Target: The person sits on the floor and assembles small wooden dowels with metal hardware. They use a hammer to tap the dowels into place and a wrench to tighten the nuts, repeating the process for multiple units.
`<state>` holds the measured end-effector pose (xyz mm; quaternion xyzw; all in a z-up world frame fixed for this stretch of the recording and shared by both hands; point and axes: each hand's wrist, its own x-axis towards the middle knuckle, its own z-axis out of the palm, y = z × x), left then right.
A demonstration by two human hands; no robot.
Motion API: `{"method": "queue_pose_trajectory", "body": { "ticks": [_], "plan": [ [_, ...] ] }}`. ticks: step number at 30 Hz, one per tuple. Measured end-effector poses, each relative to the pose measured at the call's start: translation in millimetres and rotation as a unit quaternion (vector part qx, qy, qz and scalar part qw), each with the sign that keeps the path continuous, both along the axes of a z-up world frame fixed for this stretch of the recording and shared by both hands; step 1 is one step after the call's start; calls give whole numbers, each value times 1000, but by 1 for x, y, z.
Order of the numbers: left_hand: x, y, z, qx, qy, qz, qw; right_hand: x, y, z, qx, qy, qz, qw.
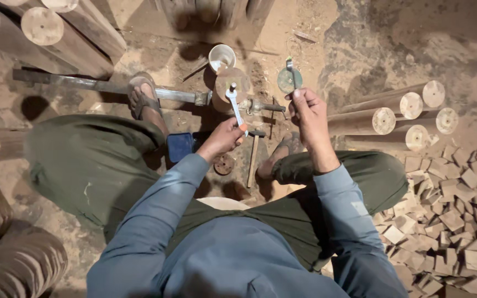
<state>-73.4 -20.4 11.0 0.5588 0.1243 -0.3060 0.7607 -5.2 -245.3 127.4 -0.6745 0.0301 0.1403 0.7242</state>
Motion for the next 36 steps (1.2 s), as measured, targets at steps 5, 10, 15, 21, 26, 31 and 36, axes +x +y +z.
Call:
{"method": "queue_pose_trajectory", "body": {
  "ticks": [5,10,15,21,26,31,36],
  "plan": [
    [5,0,-2,32,-22,3,999,2,-3,-4,-2,11,2,1000],
    [13,3,-5,8,-8,21,1000,2,-5,-6,-15,7,15,1000],
    [8,2,-8,8,-23,61,998,-16,11,-12,167,126,54,976],
    [9,-2,-9,-56,-6,120,991,-35,44,-32,169,221,103,955],
    [13,-7,1,-212,48,207,954,-28,58,-40,155,231,129,952],
    [14,-2,13,-275,108,196,935,-22,70,-51,173,239,133,946],
    [16,5,16,-317,193,192,909,-22,88,-55,140,272,98,947]
  ]
}}
